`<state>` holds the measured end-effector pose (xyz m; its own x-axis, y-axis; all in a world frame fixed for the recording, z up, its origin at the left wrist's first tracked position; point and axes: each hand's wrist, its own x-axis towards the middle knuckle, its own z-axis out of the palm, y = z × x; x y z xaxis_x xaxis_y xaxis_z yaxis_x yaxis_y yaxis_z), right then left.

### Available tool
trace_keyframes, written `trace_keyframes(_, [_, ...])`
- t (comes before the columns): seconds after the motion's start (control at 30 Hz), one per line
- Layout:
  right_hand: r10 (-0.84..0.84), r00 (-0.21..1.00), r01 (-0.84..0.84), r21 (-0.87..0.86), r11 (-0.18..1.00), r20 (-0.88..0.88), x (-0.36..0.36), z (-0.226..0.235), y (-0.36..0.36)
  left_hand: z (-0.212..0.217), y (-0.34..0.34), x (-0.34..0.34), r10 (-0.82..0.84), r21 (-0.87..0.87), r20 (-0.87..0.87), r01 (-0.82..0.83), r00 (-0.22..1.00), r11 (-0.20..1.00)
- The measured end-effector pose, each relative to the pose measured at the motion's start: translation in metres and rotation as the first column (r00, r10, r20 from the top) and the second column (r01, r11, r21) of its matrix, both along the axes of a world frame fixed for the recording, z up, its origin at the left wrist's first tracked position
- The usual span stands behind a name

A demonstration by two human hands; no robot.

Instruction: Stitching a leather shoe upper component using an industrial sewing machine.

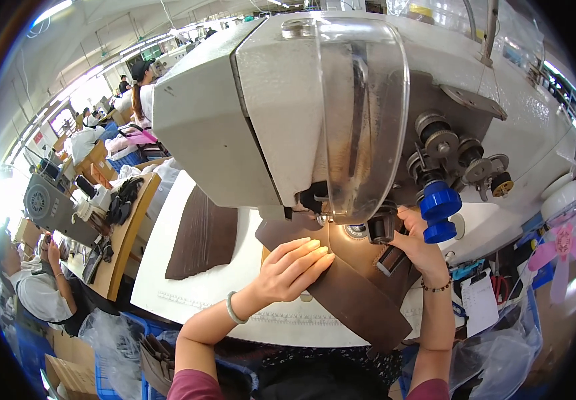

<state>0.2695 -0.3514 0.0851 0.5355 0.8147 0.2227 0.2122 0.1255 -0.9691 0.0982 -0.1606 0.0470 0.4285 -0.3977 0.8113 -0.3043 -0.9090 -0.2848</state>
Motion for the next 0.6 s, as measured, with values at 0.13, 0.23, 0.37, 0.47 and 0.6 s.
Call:
trace_keyframes(0.13, [0.001,1.0,-0.001,0.01,1.0,-0.012,0.008,-0.005,0.001,0.001,0.002,0.004,-0.03,-0.001,0.056,0.03,0.998,1.0])
trace_keyframes(0.23, [-0.021,0.998,0.02,0.024,1.0,0.058,0.007,-0.003,0.002,0.005,0.004,0.004,-0.057,0.019,0.071,0.055,0.996,0.998])
trace_keyframes(0.37, [-0.022,1.0,0.023,0.059,0.998,-0.011,0.012,-0.013,0.002,0.011,0.003,0.007,-0.093,0.042,0.057,0.091,0.994,0.995])
trace_keyframes(0.47, [-0.039,0.992,0.037,0.015,0.999,0.124,0.018,-0.031,-0.013,0.011,0.001,0.006,-0.088,0.059,0.059,0.084,0.994,0.995])
trace_keyframes(0.6, [-0.123,0.974,0.092,0.162,0.983,0.192,0.01,-0.033,-0.014,0.011,0.002,0.005,-0.082,0.069,0.056,0.078,0.995,0.995])
